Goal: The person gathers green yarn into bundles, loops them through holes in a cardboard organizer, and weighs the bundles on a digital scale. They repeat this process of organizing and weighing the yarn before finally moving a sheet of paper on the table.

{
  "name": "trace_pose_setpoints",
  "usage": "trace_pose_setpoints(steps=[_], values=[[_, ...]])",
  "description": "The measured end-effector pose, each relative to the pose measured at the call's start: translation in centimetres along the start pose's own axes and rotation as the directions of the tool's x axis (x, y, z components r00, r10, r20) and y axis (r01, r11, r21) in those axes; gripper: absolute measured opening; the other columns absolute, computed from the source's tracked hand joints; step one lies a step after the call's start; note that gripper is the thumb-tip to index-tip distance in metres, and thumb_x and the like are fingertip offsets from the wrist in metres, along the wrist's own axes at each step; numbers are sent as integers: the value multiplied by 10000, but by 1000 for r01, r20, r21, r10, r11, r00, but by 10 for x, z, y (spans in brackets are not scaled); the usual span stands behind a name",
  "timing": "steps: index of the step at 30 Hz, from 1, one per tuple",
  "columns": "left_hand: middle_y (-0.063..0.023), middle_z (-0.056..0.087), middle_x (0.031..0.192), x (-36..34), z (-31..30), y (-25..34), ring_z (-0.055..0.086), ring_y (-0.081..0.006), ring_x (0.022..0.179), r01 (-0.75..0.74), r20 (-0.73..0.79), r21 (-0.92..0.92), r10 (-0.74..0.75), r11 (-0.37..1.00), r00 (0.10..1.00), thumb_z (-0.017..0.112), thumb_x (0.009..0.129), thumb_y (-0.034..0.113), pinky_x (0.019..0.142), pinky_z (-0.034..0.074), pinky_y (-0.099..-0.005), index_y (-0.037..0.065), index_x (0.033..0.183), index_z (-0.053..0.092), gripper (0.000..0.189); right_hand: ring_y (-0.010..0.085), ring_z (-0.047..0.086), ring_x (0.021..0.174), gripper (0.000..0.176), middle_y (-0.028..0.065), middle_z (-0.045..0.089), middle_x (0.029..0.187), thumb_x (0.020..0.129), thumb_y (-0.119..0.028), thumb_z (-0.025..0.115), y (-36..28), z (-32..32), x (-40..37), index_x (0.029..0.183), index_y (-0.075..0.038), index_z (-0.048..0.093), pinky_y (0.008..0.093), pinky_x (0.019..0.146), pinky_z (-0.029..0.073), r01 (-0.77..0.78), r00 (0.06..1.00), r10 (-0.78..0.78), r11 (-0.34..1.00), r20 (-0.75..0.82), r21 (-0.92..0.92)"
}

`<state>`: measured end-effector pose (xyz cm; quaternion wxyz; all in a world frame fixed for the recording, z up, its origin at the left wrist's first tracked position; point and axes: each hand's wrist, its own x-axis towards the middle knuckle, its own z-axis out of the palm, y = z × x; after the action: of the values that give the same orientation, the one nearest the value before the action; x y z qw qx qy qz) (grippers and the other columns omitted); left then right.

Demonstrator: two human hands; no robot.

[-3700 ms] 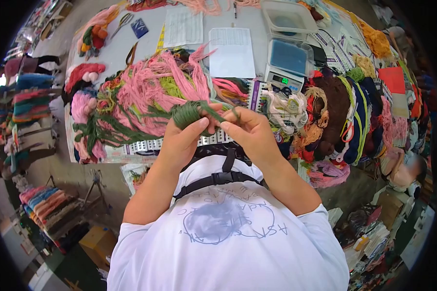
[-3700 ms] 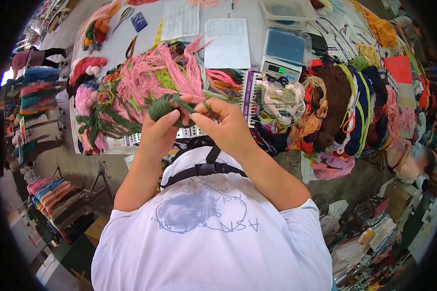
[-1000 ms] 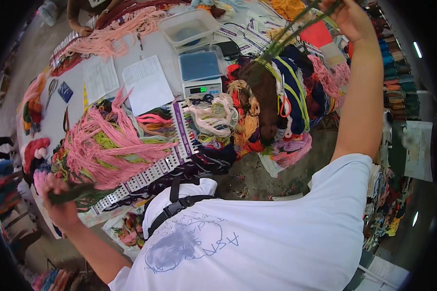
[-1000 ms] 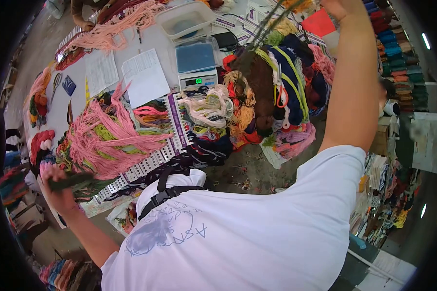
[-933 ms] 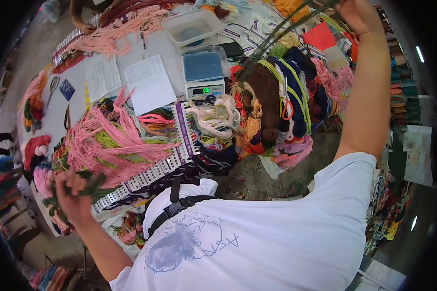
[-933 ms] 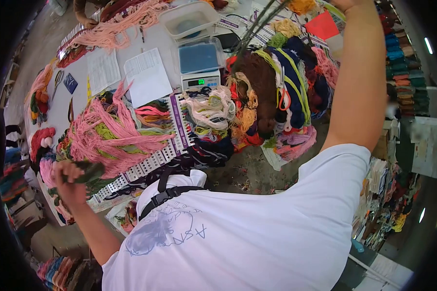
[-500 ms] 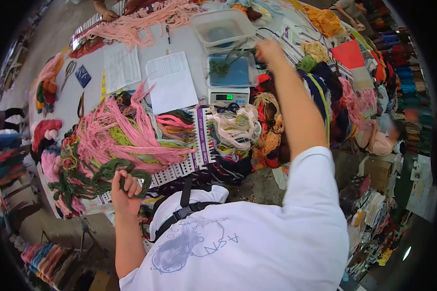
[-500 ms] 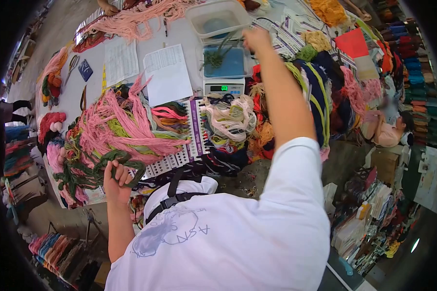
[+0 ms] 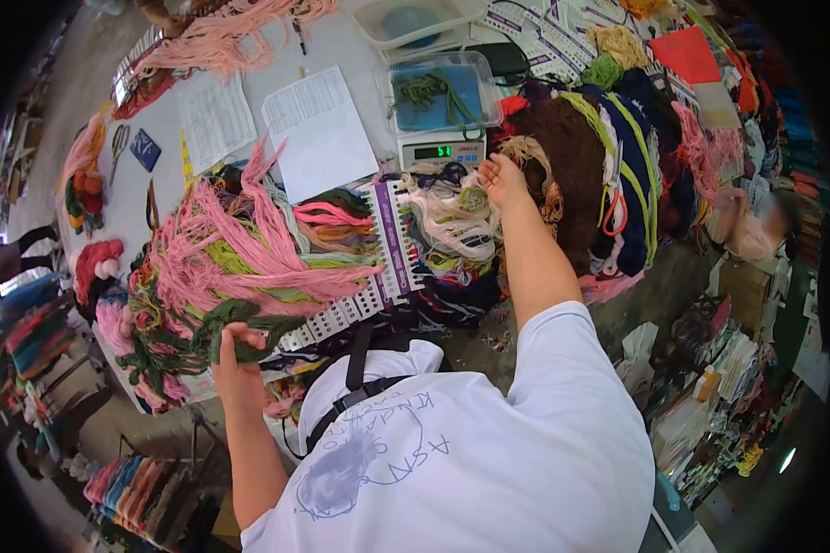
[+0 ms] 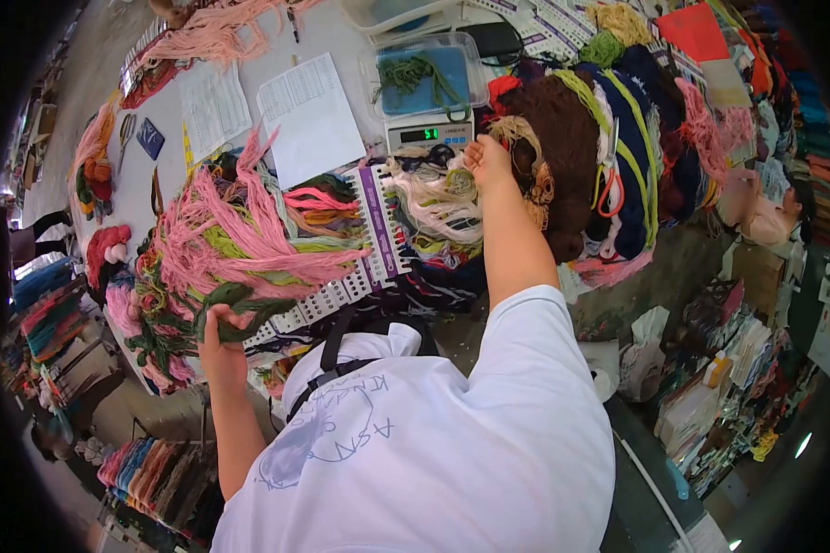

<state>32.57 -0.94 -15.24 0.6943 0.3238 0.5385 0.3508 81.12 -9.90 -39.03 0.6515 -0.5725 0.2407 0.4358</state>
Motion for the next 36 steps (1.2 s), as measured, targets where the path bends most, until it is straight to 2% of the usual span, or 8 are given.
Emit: trace_pose_setpoints(steps=[10, 25, 29, 31, 32, 34, 35, 36], values=[[-46, 516, 754, 3, 0, -8, 472, -153, 715, 66, 73, -170, -54, 983, 996, 380, 949, 270, 727, 398, -295, 11, 986, 546, 310, 168, 540, 696, 174, 35, 561, 782, 801, -218, 610, -4, 30, 17, 861, -68, 544, 305, 642, 435, 58, 998, -60, 994, -21, -95], [-61, 559, 820, -5, -8, -18, 513, -160, 764, 29, 32, -151, -25, 988, 999, 401, 938, 268, 718, 418, -286, -9, 1029, 562, 333, 150, 529, 684, 204, 30, 557, 800, 781, -212, 643, -1, 45, 28, 884, -55, 561, 298, 624, 422, 56, 997, -65, 983, -48, -173], [-77, 587, 845, -7, -8, -19, 539, -172, 776, 4, 8, -125, -3, 992, 1000, 414, 931, 258, 741, 442, -302, -25, 1051, 557, 338, 143, 519, 661, 179, 39, 564, 784, 763, -187, 634, 0, 53, 10, 849, -45, 564, 298, 609, 408, 183, 967, -213, 962, -138, -201], [-84, 596, 863, -8, -5, -16, 551, -175, 778, -17, 8, -92, 18, 996, 1000, 420, 927, 257, 746, 450, -305, -29, 1066, 553, 344, 129, 501, 638, 123, 34, 551, 705, 760, -137, 569, -7, 65, -17, 801, -22, 557, 285, 600, 398, 495, 781, -602, 759, -165, -423], [-91, 605, 880, -9, -3, -15, 563, -179, 779, -34, 6, -50, 34, 998, 999, 427, 924, 256, 752, 457, -308, -34, 1080, 549, 351, 116, 422, 538, 94, 9, 479, 602, 746, -114, 524, -6, 74, -34, 694, -40, 501, 287, 526, 342, 694, 564, -819, 540, -106, -477], [-119, 616, 969, -11, -2, -14, 595, -199, 855, -20, 64, -72, 25, 997, 998, 443, 913, 252, 802, 467, -321, -37, 1108, 539, 362, 94, 422, 534, 89, -6, 479, 612, 752, -88, 508, -3, 93, -82, 682, -37, 488, 258, 517, 347, 879, 441, -873, 373, 208, -298], [-125, 615, 995, -12, 1, -14, 598, -206, 886, 0, 60, -91, 6, 996, 998, 445, 911, 252, 822, 466, -330, -38, 1112, 537, 364, 73, 424, 545, 140, -25, 472, 616, 786, -85, 514, 3, 110, -131, 660, -46, 466, 233, 510, 345, 877, 481, -798, 433, 364, -209], [-140, 597, 1055, -12, 5, -12, 590, -228, 947, 11, 121, -148, 7, 989, 993, 449, 907, 246, 855, 458, -356, -37, 1135, 520, 371, 70, 422, 543, 133, -28, 480, 622, 802, -98, 534, 18, 124, -172, 686, -42, 499, 230, 508, 348, 751, 625, -632, 647, 457, -132]])
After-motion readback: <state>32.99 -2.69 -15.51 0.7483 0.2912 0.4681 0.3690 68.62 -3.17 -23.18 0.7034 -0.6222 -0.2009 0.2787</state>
